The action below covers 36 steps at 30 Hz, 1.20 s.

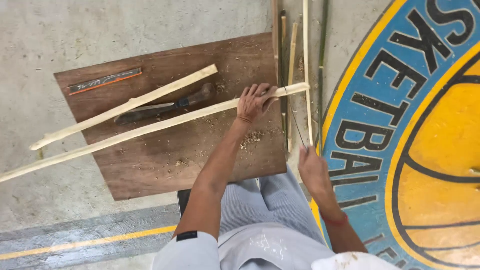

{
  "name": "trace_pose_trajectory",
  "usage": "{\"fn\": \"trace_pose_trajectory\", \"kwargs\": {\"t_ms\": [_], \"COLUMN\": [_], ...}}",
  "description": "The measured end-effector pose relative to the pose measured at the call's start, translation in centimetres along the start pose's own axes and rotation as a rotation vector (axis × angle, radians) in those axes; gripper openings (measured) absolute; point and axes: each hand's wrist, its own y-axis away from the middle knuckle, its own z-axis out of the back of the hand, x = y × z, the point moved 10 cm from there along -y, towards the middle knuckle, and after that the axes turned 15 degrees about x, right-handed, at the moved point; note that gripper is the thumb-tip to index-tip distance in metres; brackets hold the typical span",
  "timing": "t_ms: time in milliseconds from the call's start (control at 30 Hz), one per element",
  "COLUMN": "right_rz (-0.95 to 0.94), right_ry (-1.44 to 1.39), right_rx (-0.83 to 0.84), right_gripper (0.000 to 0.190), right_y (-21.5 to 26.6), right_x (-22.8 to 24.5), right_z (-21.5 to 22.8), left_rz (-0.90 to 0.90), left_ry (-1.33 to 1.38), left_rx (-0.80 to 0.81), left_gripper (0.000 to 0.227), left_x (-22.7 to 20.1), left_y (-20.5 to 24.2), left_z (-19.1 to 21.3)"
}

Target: The person is using a machete and a hand saw to shape and smooth bamboo sticks on a wooden board.

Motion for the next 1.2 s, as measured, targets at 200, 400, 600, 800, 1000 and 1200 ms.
{"fn": "trace_pose_trajectory", "kwargs": {"t_ms": [200, 400, 600, 800, 1000, 1200], "right_rz": [0.075, -0.113, -0.032, -0.092, 0.021, -0.016], "right_ry": [-0.017, -0.052, -0.054, -0.068, -0.046, -0.100], "right_rx": [-0.097, 0.073, 0.007, 0.053, 0.008, 0.019], "right_gripper": [0.048, 0.049, 0.055, 0.054, 0.051, 0.050], "right_y": [-8.3, 1.7, -9.7, 0.5, -7.0, -3.2], "right_x": [5.2, 2.4, 7.1, 0.9, 5.3, 2.8], "right_z": [1.7, 2.0, 1.9, 1.2, 2.3, 0.8], "left_rz": [0.004, -0.003, -0.017, 0.026, 0.006, -0.039], "left_ry": [-0.013, -0.025, -0.043, -0.012, 0.005, 0.004], "left_rx": [0.051, 0.043, 0.017, 0.003, 0.064, 0.017], "left_gripper": [0.037, 0.036, 0.037, 0.034, 0.036, 0.036], "left_x": [-0.1, -0.1, -0.7, 0.1, 0.0, -0.2], "left_y": [-0.3, 0.1, -0.2, -0.5, -0.9, -1.2], "left_z": [0.6, 1.2, 2.1, 1.9, 1.7, 1.9]}}
